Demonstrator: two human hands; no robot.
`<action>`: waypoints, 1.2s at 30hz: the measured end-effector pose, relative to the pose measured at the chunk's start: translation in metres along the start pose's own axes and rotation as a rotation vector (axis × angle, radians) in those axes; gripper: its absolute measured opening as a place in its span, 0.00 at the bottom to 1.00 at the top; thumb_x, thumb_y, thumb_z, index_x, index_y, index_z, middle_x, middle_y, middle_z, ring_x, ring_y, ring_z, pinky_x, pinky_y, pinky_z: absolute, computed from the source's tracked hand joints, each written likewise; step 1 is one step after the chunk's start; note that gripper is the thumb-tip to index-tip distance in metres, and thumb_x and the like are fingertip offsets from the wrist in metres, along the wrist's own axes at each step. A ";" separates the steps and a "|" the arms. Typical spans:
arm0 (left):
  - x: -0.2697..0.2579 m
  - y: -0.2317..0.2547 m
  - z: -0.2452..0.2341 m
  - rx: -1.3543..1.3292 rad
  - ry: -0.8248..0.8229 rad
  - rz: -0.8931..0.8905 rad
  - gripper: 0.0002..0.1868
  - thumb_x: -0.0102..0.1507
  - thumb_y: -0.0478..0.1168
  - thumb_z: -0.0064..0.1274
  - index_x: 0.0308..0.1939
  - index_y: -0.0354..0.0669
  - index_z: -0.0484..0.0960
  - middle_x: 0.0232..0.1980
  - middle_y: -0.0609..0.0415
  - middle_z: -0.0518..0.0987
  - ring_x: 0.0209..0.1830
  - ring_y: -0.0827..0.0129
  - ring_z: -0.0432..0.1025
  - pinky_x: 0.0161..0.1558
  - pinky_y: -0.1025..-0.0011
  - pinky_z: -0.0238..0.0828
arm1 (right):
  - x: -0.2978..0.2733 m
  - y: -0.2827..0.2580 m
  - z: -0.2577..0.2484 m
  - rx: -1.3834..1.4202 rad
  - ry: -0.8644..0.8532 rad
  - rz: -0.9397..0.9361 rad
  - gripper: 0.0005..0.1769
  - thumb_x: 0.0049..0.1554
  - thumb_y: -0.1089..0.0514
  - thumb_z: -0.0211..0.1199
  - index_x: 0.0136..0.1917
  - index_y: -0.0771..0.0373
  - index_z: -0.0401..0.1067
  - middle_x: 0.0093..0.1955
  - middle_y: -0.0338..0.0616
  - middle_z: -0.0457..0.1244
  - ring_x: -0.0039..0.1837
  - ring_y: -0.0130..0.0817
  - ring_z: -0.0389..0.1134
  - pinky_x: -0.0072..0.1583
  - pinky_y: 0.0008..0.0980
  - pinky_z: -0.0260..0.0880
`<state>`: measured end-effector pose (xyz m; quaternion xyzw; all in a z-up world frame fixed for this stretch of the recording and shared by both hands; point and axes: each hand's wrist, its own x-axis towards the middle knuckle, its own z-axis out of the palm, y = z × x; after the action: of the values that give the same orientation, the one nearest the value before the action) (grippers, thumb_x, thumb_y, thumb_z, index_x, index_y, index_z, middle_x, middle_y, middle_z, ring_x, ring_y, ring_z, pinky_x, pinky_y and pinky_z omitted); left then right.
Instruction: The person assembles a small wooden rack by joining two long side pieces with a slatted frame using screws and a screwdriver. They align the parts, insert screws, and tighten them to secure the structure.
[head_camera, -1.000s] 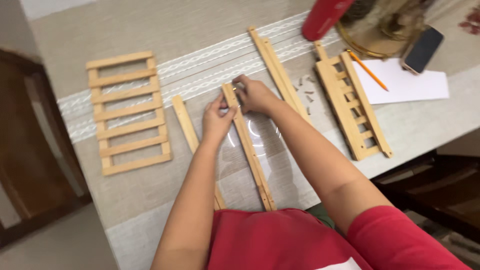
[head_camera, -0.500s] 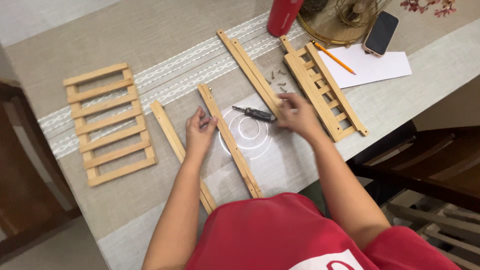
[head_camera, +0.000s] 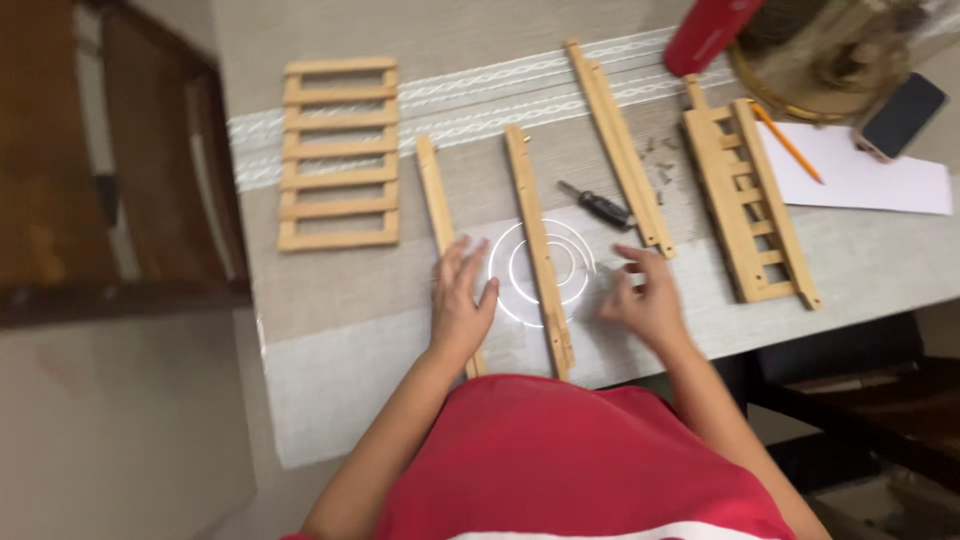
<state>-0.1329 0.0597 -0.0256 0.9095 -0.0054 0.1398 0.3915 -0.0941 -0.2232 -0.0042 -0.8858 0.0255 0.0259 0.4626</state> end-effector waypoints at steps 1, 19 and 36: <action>-0.006 -0.001 -0.006 -0.002 0.001 -0.064 0.34 0.62 0.40 0.59 0.72 0.42 0.68 0.76 0.35 0.61 0.76 0.41 0.56 0.72 0.50 0.54 | -0.010 -0.007 0.011 -0.132 -0.036 -0.148 0.28 0.54 0.62 0.62 0.69 0.60 0.70 0.66 0.55 0.63 0.63 0.52 0.68 0.60 0.48 0.72; -0.021 -0.023 0.013 0.284 -0.267 -0.194 0.45 0.66 0.46 0.45 0.79 0.31 0.41 0.84 0.36 0.38 0.84 0.43 0.33 0.78 0.45 0.31 | -0.030 -0.007 0.095 -0.519 -0.213 -0.376 0.42 0.60 0.55 0.51 0.83 0.65 0.42 0.85 0.63 0.38 0.84 0.61 0.38 0.76 0.66 0.41; 0.022 -0.025 0.013 0.323 -0.349 -0.238 0.44 0.66 0.46 0.42 0.80 0.34 0.39 0.85 0.42 0.36 0.84 0.47 0.31 0.77 0.43 0.25 | 0.012 -0.016 0.100 -0.512 -0.183 -0.327 0.42 0.60 0.54 0.52 0.83 0.65 0.43 0.84 0.63 0.39 0.83 0.62 0.40 0.77 0.63 0.43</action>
<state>-0.1051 0.0698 -0.0461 0.9648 0.0564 -0.0673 0.2480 -0.0831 -0.1318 -0.0488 -0.9598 -0.1662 0.0364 0.2232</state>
